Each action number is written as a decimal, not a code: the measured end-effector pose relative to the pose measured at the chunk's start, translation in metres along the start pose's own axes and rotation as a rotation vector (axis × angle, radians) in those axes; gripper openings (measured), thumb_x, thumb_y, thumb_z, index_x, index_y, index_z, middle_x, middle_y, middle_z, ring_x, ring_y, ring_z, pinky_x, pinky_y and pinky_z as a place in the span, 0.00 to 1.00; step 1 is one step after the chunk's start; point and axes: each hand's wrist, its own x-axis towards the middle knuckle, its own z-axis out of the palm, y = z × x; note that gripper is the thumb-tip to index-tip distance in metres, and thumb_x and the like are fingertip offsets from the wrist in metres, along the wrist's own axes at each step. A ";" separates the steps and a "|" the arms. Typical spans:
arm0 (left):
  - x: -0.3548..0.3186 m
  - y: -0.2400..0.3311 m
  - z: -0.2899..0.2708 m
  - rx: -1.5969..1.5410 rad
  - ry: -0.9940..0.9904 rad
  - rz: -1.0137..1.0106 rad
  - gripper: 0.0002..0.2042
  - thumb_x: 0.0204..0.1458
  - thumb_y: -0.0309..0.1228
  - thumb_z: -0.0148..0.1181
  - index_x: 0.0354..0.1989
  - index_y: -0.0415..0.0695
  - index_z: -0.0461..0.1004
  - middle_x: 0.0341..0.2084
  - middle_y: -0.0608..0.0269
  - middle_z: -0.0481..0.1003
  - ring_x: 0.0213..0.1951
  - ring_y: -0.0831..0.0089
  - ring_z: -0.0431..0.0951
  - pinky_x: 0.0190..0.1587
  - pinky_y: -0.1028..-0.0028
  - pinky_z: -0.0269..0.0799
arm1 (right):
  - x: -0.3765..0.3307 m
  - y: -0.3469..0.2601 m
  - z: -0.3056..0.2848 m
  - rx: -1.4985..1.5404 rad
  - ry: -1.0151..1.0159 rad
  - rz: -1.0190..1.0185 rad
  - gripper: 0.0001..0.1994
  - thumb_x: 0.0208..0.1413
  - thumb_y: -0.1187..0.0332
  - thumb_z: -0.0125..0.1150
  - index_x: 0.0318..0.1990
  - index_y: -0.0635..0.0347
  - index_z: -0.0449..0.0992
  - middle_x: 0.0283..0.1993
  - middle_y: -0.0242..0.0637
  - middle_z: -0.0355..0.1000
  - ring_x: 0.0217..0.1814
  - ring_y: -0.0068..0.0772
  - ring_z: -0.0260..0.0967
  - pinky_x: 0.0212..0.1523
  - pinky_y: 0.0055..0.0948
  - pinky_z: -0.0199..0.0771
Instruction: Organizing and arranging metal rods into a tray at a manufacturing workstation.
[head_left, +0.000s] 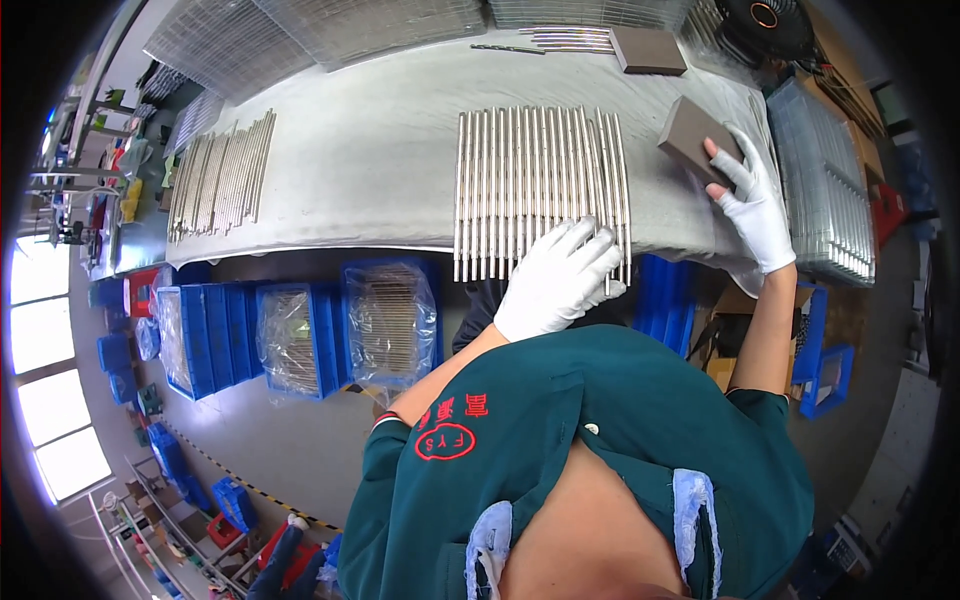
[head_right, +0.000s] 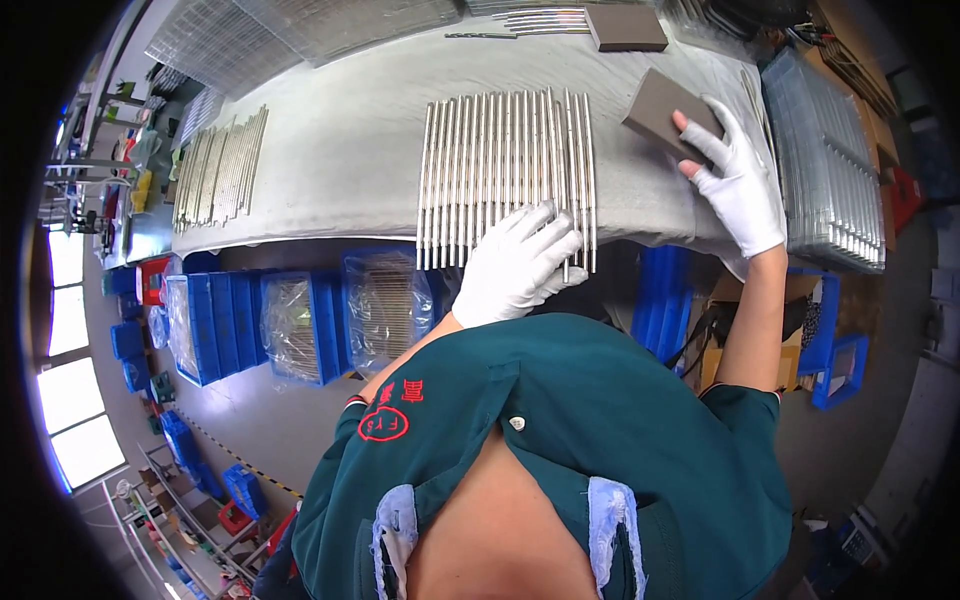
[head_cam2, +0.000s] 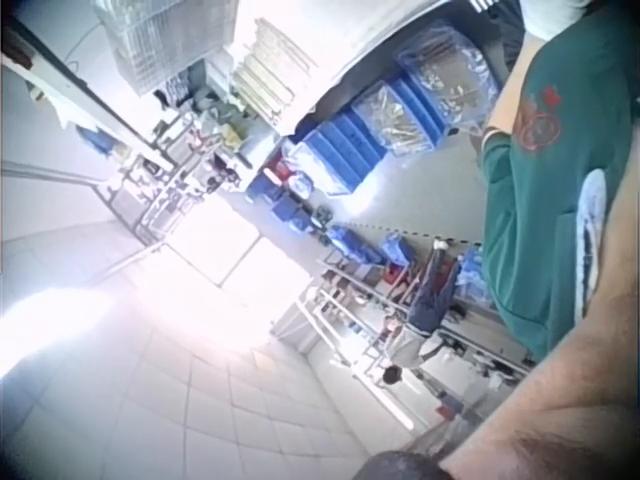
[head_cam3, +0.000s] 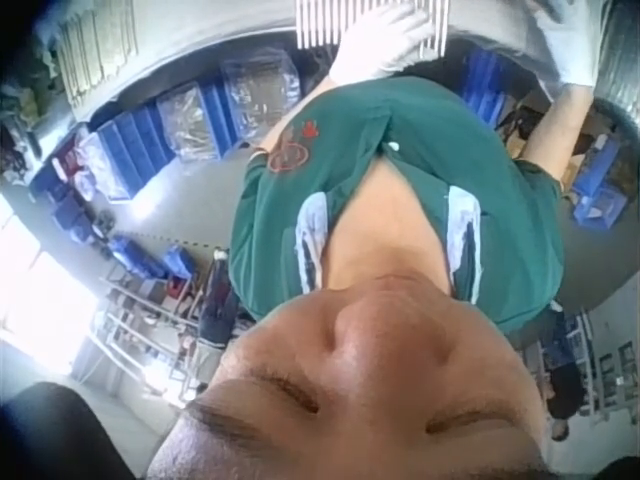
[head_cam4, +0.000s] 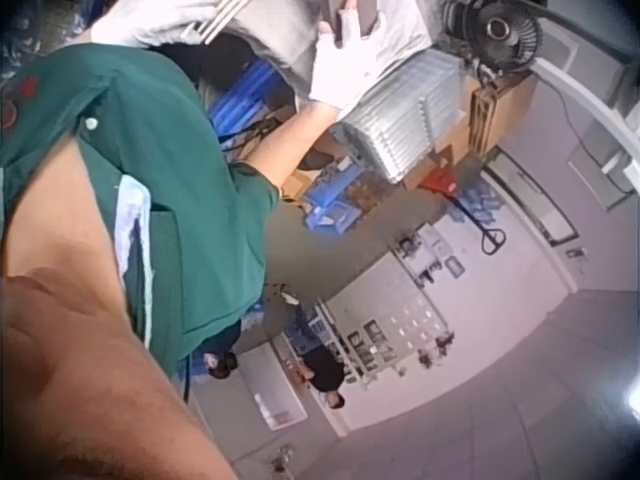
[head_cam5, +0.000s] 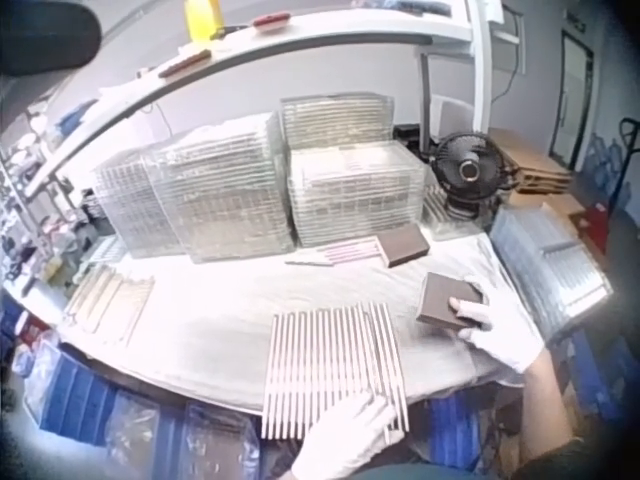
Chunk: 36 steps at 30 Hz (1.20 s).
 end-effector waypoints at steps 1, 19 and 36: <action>0.000 0.000 0.000 0.015 -0.061 -0.024 0.21 0.37 0.37 0.60 0.40 0.41 0.67 0.39 0.59 0.68 0.45 0.61 0.67 0.48 0.66 0.63 | 0.002 0.002 -0.001 -0.167 0.017 0.014 0.23 0.39 0.70 0.61 0.48 0.43 0.71 0.59 0.41 0.54 0.59 0.44 0.54 0.57 0.33 0.57; -0.006 -0.003 0.002 0.135 -0.118 -0.072 0.26 0.36 0.39 0.61 0.44 0.39 0.65 0.43 0.57 0.66 0.50 0.61 0.64 0.52 0.65 0.58 | -0.009 -0.042 0.076 -0.192 -0.185 -0.351 0.17 0.46 0.72 0.51 0.46 0.55 0.68 0.55 0.39 0.60 0.59 0.47 0.54 0.60 0.45 0.50; 0.064 -0.084 -0.022 0.274 -0.229 0.236 0.23 0.50 0.40 0.49 0.50 0.37 0.62 0.49 0.44 0.63 0.54 0.49 0.59 0.57 0.57 0.51 | -0.025 -0.015 0.095 -0.096 0.317 -0.323 0.11 0.45 0.57 0.54 0.31 0.50 0.76 0.32 0.28 0.72 0.34 0.31 0.69 0.35 0.32 0.67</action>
